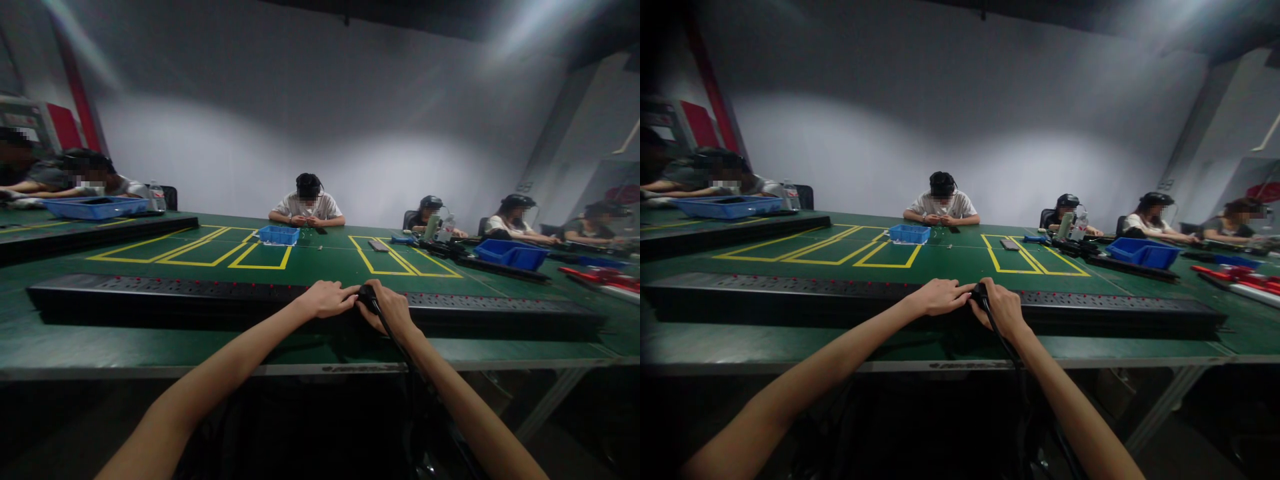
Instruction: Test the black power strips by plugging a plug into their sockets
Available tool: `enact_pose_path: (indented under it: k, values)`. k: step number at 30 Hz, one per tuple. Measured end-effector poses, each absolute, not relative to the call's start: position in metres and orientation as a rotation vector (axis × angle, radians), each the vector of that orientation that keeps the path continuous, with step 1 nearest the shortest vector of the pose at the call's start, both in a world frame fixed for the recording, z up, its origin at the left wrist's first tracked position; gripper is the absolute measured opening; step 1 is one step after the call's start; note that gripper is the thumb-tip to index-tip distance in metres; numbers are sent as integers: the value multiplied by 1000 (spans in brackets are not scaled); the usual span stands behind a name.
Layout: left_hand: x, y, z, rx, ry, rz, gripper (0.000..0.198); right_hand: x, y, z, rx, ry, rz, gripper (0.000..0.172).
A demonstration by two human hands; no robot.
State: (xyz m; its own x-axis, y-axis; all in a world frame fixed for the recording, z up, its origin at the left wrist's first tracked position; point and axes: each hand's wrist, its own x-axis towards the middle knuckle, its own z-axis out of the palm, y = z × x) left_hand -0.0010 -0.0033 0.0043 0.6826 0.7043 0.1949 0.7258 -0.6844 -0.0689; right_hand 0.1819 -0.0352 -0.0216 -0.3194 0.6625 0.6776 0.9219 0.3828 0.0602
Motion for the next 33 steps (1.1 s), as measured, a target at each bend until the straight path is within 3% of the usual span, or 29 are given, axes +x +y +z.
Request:
enact_pose_path:
  k: [33]
  values:
    - [-1,-2,4,-2728,-1136,-218,34,182,-34,-22,-1368,-2074,-629,31]
